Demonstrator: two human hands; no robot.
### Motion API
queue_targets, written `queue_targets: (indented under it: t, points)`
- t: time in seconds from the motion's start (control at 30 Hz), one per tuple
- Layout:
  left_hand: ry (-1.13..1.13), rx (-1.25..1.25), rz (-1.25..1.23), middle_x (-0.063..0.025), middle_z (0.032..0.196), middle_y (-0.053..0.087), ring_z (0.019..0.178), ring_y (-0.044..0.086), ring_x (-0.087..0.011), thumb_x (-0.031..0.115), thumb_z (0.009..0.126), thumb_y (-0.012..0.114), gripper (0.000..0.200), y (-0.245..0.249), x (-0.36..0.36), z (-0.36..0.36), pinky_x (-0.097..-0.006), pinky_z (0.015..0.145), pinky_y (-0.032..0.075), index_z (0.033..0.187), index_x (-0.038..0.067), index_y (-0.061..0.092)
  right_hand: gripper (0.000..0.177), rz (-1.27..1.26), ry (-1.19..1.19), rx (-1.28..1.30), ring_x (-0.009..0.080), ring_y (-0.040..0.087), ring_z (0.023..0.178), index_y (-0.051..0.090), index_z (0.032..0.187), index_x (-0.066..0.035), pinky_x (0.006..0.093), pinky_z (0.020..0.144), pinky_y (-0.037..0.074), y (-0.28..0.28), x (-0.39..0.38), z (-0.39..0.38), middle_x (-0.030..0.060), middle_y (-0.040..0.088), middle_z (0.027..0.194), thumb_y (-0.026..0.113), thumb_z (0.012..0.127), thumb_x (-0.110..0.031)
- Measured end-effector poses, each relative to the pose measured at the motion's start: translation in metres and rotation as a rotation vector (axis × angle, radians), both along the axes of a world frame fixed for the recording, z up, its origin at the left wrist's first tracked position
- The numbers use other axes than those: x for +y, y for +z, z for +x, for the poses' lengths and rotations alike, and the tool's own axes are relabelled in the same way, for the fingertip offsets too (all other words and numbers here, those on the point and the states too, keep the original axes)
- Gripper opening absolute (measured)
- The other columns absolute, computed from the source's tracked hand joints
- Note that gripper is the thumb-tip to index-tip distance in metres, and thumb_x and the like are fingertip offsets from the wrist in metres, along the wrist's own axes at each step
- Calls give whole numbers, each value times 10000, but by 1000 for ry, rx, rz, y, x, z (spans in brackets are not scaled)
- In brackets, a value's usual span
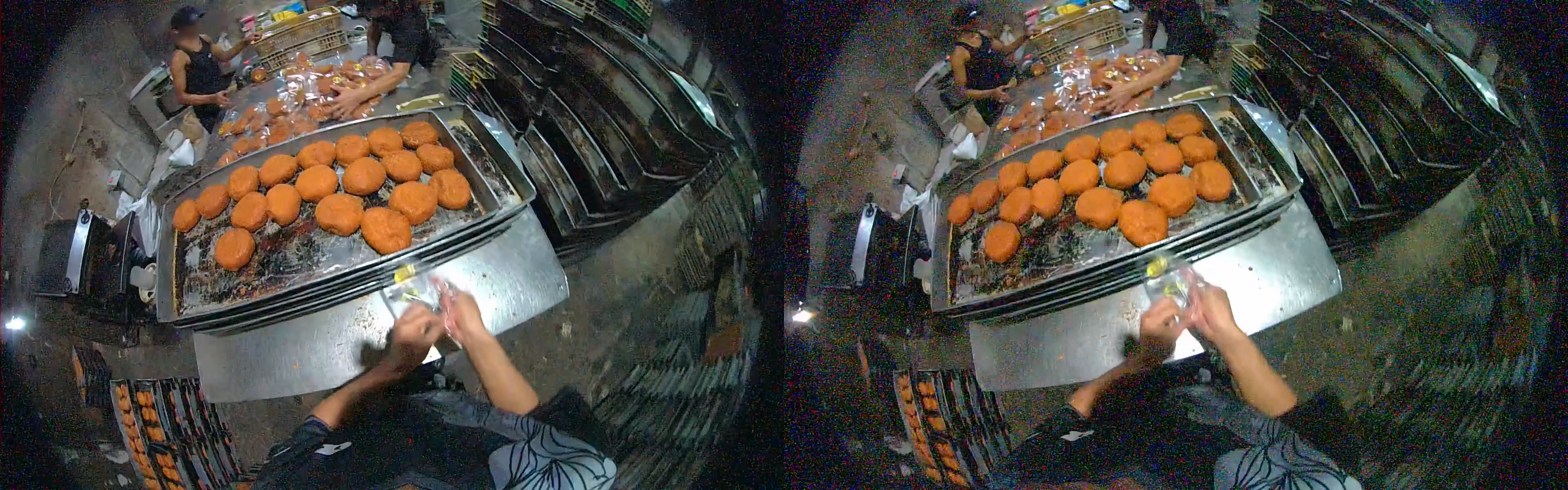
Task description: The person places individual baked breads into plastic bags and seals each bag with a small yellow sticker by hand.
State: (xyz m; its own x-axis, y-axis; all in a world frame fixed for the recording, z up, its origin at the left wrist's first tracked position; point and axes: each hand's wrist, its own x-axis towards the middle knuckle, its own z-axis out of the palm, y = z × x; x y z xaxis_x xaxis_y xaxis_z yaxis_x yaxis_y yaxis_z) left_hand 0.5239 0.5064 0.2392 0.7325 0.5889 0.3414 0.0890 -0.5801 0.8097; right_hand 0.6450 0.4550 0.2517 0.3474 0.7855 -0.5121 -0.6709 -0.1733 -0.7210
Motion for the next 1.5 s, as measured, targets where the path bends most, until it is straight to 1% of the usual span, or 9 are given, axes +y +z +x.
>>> queue_targets:
  t: [0.13, 0.2, 0.33, 0.4, 0.47, 0.73, 1.13, 1.27, 1.5]
  points:
    - [253, -817, -1127, -67, 885, 538, 802, 547, -211, 222, 801, 529, 290, 38, 38, -12, -323, 727, 458, 1012, 31, 472, 469, 1009, -80, 595, 231, 388, 1128, 252, 1284, -111, 345, 925, 356, 37, 52, -54, 156, 336, 1271, 410, 861, -237]
    - [3, -877, -1347, -89, 936, 521, 914, 526, -245, 236, 839, 456, 259, 49, 70, -44, -386, 831, 427, 1003, 35, 458, 476, 673, 110, 611, 242, 449, 1069, 287, 1262, -97, 361, 894, 388, 28, 63, -97, 161, 408, 1209, 467, 833, -198]
    - [420, -1040, -961, -75, 966, 505, 856, 528, -212, 216, 838, 481, 364, 45, 130, -99, -415, 791, 432, 1165, 81, 398, 672, 135, -147, -1888, 368, 500, 939, 265, 1221, 57, 422, 805, 402, 55, 117, -50, 262, 489, 1034, 597, 745, -282]
    - [438, -1199, -972, -46, 978, 501, 928, 488, -194, 212, 829, 489, 351, 64, 142, -123, -458, 852, 378, 1153, 101, 416, 608, -308, 595, -1576, 457, 406, 1001, 322, 1168, 21, 466, 815, 378, 64, 154, -30, 304, 395, 1099, 588, 716, -288]
    - [428, -1247, -992, -46, 1015, 483, 1001, 449, -206, 218, 820, 485, 372, 80, 150, -139, -486, 877, 352, 1170, 127, 399, 502, -628, 300, -1814, 454, 419, 979, 421, 1080, -7, 499, 787, 383, 12, 200, -53, 274, 460, 1028, 602, 689, -266]
    - [425, -1508, -860, -100, 1098, 440, 1049, 431, -293, 180, 766, 508, 437, 79, 163, -145, -536, 840, 389, 1165, 106, 346, 693, 395, -172, -1920, 299, 465, 853, 411, 1191, -49, 384, 761, 375, 73, 120, -100, 123, 509, 1021, 678, 558, -145]
    - [-130, -1026, -1303, -136, 1149, 439, 1045, 446, -257, 378, 778, 449, 545, 61, 90, -48, -408, 930, 318, 1180, 23, 354, 1029, 505, -124, -1498, 279, 538, 938, 17, 1282, 65, 315, 804, 427, 83, 94, -107, 202, 507, 1082, 734, 570, -128]
    - [-31, -713, -1261, -103, 980, 539, 894, 536, -210, 225, 787, 538, 393, 44, 75, -51, -336, 831, 423, 1112, 31, 432, 646, 292, -303, -1489, 229, 546, 892, 339, 1225, -31, 285, 675, 452, 65, 69, -76, 209, 504, 1048, 669, 683, -150]
    - [-155, 309, -34, -156, 865, 552, 812, 531, -280, 110, 654, 657, 330, -77, 8, -12, -347, 744, 422, 922, -31, 526, 363, 505, -307, -1562, 283, 538, 857, 518, 1021, 12, 337, 762, 419, 134, 189, 16, 193, 546, 934, 604, 713, -159]
